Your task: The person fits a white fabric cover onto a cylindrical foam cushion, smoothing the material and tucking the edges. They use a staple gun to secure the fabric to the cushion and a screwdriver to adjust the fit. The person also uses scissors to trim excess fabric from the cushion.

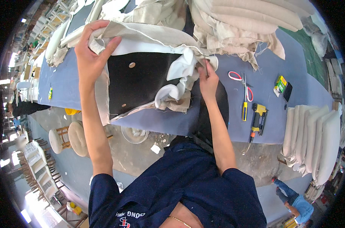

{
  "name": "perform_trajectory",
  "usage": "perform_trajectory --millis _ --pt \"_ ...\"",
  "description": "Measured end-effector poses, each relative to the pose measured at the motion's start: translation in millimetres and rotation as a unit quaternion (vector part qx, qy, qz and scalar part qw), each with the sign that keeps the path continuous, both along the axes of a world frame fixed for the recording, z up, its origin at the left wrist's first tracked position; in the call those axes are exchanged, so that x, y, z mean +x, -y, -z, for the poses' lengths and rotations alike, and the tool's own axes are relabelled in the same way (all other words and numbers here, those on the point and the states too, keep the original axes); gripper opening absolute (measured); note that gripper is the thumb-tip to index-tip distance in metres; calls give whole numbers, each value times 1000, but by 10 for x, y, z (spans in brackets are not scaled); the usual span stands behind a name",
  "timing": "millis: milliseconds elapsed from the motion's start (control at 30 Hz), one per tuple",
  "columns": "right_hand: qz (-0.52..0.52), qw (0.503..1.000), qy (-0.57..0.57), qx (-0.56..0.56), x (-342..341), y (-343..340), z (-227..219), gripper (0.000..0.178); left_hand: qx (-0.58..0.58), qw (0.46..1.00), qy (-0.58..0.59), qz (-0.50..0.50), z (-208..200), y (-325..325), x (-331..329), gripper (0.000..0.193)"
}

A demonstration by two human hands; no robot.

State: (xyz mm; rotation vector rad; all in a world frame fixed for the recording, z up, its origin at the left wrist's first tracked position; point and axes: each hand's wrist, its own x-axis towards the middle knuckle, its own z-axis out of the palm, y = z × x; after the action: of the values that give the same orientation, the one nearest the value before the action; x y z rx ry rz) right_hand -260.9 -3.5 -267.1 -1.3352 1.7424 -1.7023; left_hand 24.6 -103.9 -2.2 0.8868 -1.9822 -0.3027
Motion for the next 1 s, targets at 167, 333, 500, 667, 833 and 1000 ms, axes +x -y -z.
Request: perform_trajectory --millis 167,333,500,667,833,1000 --pt "44 988 -149 15 146 20 -41 50 -23 999 21 -8 -72 45 -118 40" --pt "56 954 -269 119 224 410 578 53 32 998 29 -46 -59 -93 -124 44" --pt "-6 996 -74 52 360 619 397 22 -40 996 61 -52 70 -94 -54 44" --pt "-324 921 -98 193 550 -117 505 12 -73 986 133 -62 -378 -320 -686 37" --pt "-379 915 71 118 637 -968 -231 28 -107 988 109 -13 -320 -129 -742 35" --pt "-262 950 146 -82 196 -599 -1070 37 -112 989 45 91 -366 -377 -719 27"
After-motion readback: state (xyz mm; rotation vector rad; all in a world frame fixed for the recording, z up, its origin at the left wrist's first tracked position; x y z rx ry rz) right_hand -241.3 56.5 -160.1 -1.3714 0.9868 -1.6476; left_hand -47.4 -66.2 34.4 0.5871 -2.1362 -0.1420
